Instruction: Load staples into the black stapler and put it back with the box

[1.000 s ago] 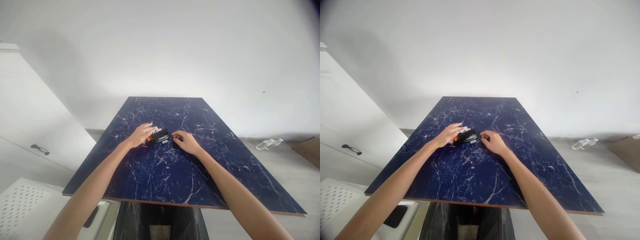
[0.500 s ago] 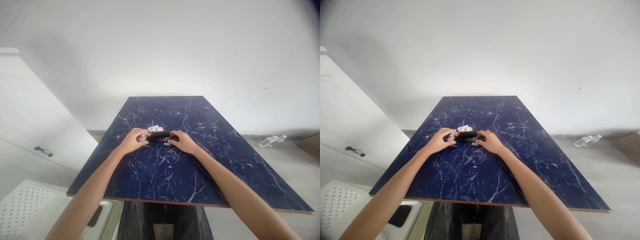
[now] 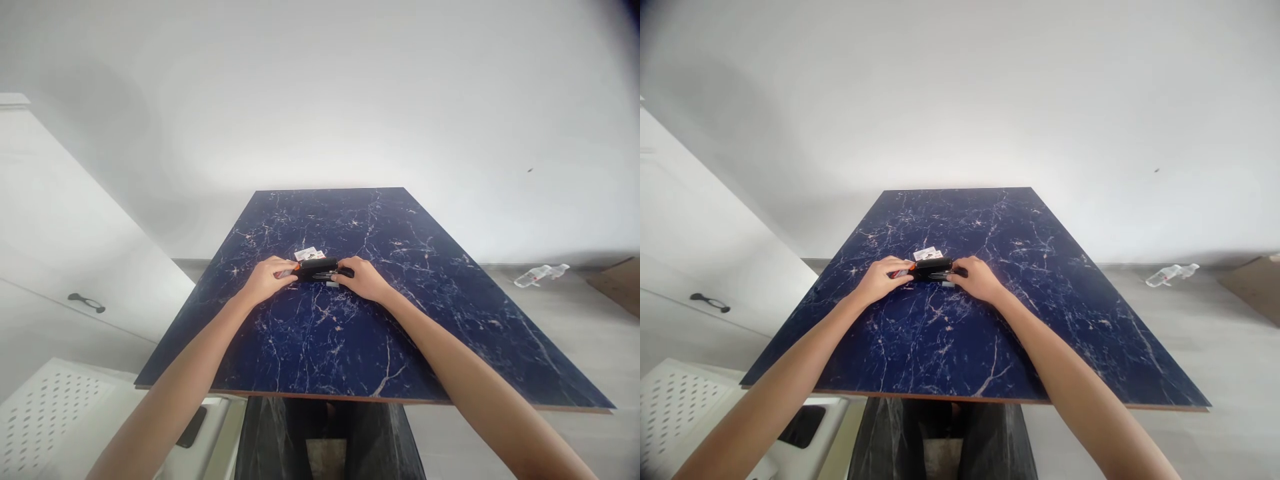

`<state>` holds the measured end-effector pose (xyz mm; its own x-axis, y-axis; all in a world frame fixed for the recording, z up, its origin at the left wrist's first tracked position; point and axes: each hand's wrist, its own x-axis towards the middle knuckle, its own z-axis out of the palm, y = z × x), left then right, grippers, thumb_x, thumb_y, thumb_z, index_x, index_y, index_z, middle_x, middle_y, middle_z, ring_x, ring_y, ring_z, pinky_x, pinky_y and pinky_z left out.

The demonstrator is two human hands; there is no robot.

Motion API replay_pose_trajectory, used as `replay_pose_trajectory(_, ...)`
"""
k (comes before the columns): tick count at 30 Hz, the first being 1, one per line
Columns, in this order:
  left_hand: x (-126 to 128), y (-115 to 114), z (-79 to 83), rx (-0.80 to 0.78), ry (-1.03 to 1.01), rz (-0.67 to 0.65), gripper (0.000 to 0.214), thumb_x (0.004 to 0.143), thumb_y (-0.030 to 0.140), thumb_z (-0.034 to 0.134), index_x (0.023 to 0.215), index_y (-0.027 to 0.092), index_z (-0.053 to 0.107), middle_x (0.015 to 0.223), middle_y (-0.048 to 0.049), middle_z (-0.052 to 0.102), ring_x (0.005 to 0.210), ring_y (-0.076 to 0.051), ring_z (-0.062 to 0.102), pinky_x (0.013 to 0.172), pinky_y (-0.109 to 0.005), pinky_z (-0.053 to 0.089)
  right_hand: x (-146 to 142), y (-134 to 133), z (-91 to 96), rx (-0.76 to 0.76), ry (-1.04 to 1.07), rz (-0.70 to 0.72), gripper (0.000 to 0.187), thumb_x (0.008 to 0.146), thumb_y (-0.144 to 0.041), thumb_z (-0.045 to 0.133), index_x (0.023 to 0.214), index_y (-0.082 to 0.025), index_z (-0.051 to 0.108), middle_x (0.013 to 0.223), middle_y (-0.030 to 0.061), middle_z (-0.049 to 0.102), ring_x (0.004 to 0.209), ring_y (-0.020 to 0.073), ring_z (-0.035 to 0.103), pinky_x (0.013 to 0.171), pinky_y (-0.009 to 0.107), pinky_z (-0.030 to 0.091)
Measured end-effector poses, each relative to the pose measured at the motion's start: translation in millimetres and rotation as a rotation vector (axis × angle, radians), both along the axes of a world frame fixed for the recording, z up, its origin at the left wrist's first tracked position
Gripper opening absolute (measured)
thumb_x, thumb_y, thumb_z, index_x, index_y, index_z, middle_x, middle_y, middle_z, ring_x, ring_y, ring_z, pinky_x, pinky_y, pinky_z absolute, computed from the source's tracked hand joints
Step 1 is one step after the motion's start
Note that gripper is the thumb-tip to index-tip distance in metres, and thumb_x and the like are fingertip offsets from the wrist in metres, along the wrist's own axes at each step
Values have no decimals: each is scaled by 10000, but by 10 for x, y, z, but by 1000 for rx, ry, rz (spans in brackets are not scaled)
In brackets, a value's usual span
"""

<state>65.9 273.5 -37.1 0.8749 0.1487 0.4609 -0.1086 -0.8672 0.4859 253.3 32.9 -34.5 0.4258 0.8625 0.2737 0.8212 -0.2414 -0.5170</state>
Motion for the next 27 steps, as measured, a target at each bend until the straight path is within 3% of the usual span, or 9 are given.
replay_pose_trajectory(5, -13, -38, 36, -5, 6, 20, 295, 868, 406, 720, 1117, 254, 756, 1100, -63, 752, 983, -230, 677, 899, -400, 547, 120, -180, 129, -55, -41, 39, 219, 916, -383, 614, 1054, -252, 723, 1095, 38, 735, 1005, 246, 655, 868, 354, 480)
replay_pose_trajectory(12, -19, -62, 70, -4, 61, 56, 307, 857, 410, 720, 1118, 250, 750, 1103, -72, 740, 974, -236, 667, 898, -401, 530, 314, -446, 294, -166, -42, 45, 225, 900, -385, 613, 1051, -262, 726, 1073, 26, 742, 949, 236, 682, 817, 342, 506)
replay_pose_trajectory(18, -8, -59, 141, 46, 158, 102, 326, 856, 425, 704, 1148, 281, 733, 1069, -69, 714, 930, -234, 660, 838, -373, 517, 44, -389, 426, -91, -66, 4, 181, 907, -360, 599, 986, -253, 721, 937, 19, 740, 823, 184, 671, 712, 283, 490)
replay_pose_trajectory(23, 15, -51, 170, 69, 157, 95, 334, 842, 425, 720, 1141, 276, 732, 1051, -60, 724, 898, -224, 665, 847, -363, 509, -236, -191, 302, -234, -125, 75, 168, 912, -359, 619, 1005, -280, 734, 756, -17, 712, 671, 165, 633, 615, 271, 416)
replay_pose_trajectory(27, 23, -50, 161, 60, 146, 93, 330, 840, 434, 721, 1123, 265, 732, 1062, -53, 732, 908, -224, 668, 855, -356, 505, -302, -129, 226, -237, -191, 88, 168, 950, -309, 571, 925, -248, 725, 899, 30, 718, 760, 177, 649, 637, 266, 408)
